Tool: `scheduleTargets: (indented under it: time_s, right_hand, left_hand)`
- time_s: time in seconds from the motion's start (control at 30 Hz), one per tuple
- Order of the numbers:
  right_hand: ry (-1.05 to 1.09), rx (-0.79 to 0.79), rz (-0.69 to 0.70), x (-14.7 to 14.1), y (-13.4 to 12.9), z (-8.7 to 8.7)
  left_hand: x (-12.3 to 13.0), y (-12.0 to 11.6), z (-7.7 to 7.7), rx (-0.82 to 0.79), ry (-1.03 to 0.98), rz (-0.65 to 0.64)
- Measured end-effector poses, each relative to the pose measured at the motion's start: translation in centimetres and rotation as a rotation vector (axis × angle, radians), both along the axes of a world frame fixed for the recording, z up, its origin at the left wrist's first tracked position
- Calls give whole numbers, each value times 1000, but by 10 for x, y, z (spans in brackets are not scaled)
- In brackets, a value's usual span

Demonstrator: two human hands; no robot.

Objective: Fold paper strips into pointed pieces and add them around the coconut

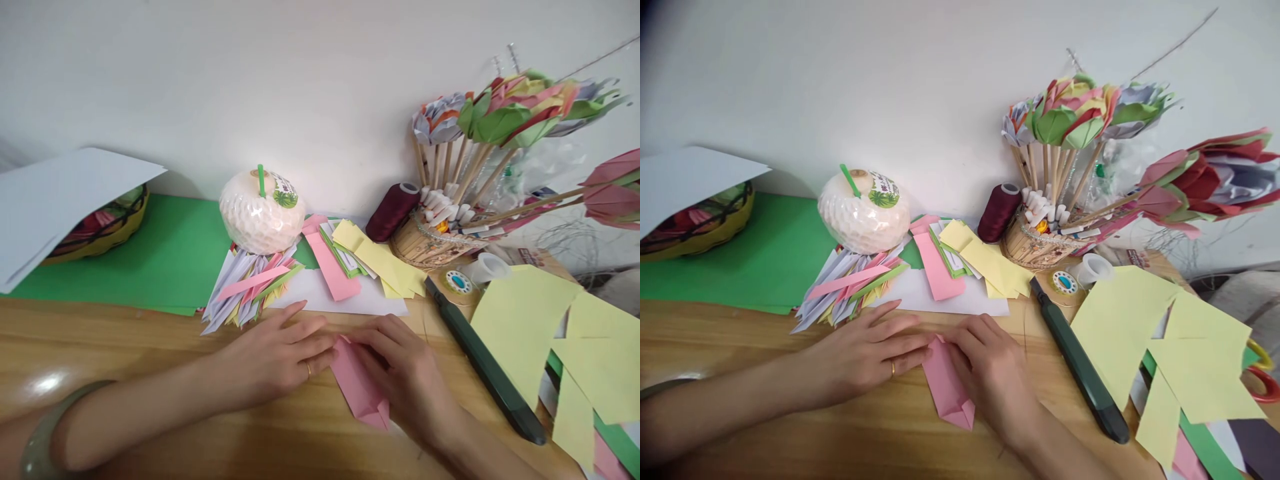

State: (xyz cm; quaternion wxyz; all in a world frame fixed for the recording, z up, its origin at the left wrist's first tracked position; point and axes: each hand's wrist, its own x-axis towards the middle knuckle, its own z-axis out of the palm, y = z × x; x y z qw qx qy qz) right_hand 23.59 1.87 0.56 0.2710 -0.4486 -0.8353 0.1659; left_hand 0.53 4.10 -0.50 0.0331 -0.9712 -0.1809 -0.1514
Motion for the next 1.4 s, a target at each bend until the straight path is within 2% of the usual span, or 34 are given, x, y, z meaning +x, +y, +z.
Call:
scheduleTargets:
  time_s: [0.23,0.4,0.67,0.9,1.13,1.27,1.4]
  right_hand:
    - [-168,220,131,3,-2,4]
    - [-239,271,213,6,-4,7]
    - [-291,300,264,8,-2,8]
    - [-299,285,288,7,-2,9]
    - [-283,142,299,11,0,13]
    - [-254,117,280,15,0,12]
    - [-308,46,293,12,1,16]
  left_hand:
    - [2,-3,2,44,14,16]
    - [1,-1,1,48,31,-4]
    - [0,-1,4,38,81,-6]
    - [1,-1,3,45,69,1]
    - [2,-2,1,23,23,0]
    - [2,-2,0,8,3,-5]
    - [3,-1,0,2,7,0]
